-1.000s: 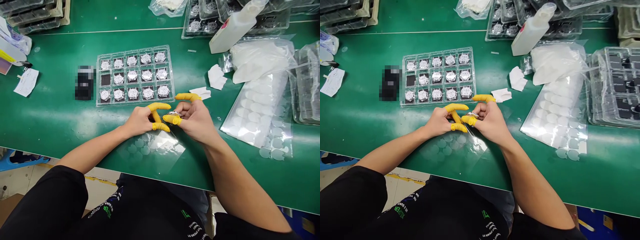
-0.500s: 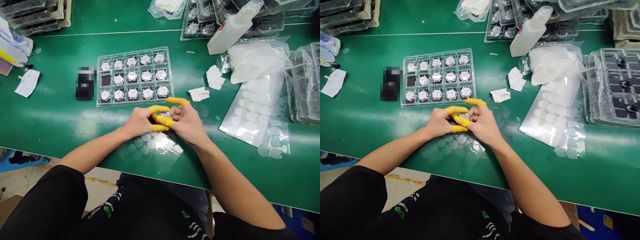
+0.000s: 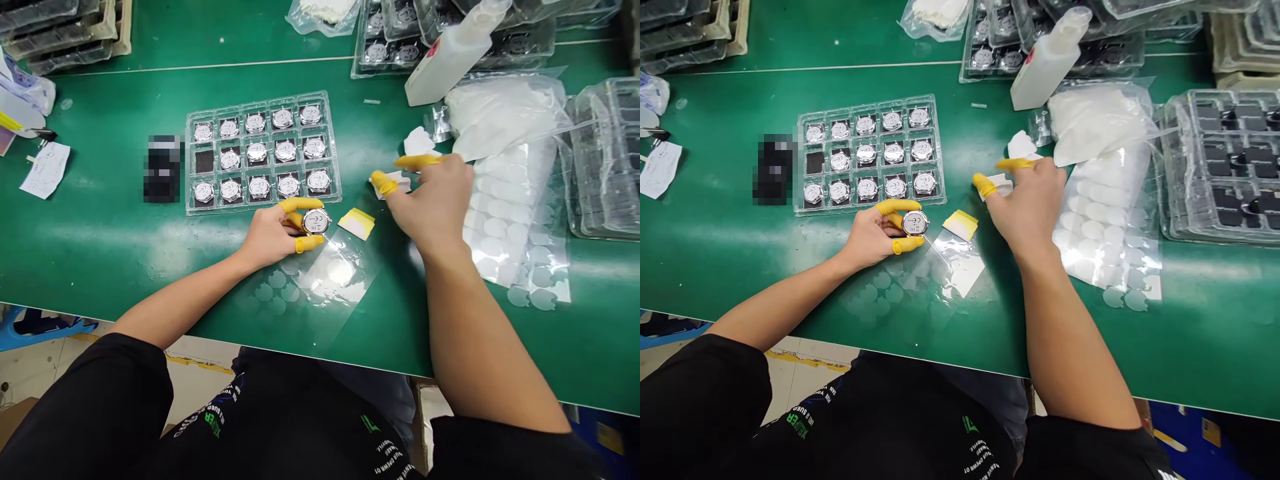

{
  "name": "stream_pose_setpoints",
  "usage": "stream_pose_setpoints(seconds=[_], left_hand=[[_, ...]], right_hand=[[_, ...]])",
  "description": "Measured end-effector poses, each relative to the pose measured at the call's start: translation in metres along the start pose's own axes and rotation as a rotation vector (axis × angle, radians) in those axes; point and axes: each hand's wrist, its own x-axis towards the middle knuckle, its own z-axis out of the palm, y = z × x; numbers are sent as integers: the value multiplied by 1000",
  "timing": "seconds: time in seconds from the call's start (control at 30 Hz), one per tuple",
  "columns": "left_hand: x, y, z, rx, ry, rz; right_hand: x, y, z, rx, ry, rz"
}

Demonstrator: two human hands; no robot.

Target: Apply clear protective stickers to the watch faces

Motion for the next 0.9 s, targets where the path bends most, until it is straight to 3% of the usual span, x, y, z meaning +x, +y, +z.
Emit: stream_pose_setpoints(seconds=[0.13,0.3,0.43,0.5,0.67,0.9], left_hand=[[3,1,0,-63,26,-49],[3,0,0,-71,26,-56],[3,-1,-1,-52,14,-50],[2,-1,0,-59,19,-54],[0,1,1,-49,3,-51],[1,0,2,-61,9,-38]], right_hand=[[-1,5,0,118,-79,-79],[-36,-53,-28,476,-224,-354],[-49,-81,-29,451,-184,-561],[-49,-82,-26,410,-163,-554],[-49,-77,-21,425,-267,-584],[-52,-75,-17,218,-169,-563]])
